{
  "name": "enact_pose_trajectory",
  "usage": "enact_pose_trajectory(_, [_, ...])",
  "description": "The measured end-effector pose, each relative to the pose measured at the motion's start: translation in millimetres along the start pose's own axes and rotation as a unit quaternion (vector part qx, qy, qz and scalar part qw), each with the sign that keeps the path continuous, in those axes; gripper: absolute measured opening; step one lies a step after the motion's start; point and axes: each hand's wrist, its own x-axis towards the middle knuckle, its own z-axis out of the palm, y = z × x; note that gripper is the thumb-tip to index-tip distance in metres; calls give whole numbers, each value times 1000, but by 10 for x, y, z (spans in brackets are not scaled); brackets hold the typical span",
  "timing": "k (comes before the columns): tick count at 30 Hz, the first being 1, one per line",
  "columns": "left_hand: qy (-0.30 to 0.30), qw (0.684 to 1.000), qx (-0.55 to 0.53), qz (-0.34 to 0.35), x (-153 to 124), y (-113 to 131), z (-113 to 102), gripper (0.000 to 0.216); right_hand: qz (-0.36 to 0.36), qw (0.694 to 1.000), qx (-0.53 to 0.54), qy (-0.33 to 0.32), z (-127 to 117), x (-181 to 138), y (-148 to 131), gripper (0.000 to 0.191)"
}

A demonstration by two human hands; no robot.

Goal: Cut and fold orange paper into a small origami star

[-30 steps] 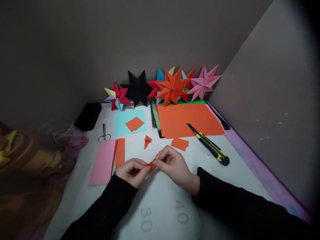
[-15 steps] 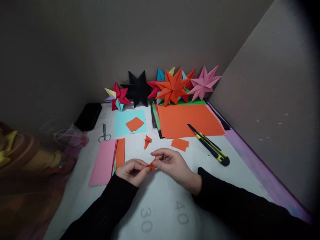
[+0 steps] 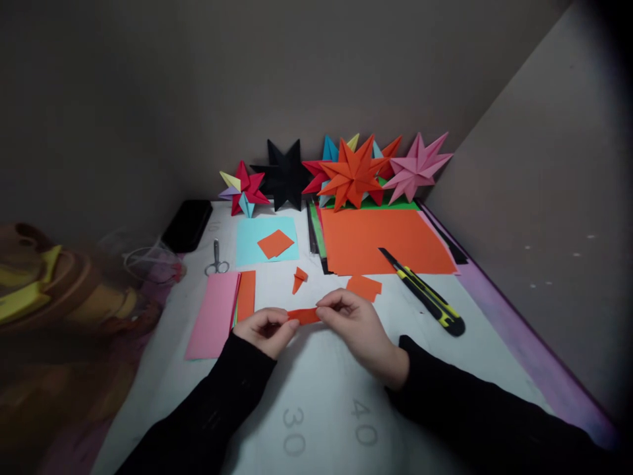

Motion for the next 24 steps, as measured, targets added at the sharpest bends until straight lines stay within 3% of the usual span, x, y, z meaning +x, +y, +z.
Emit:
enact_pose_trajectory(6, [15,997,-44,-57,0,58,1,21,5,1000,11,-7,10,-25,21,11])
enact_pose_trajectory(12, [-7,990,-104,-90,8,45,3,21,3,1000,6,3,9,-29,70,13])
enact_pose_trajectory(24, [-30,996,-41,-68,-5,83,-22,13,-2,1000,-6,6,3,-22,73,13])
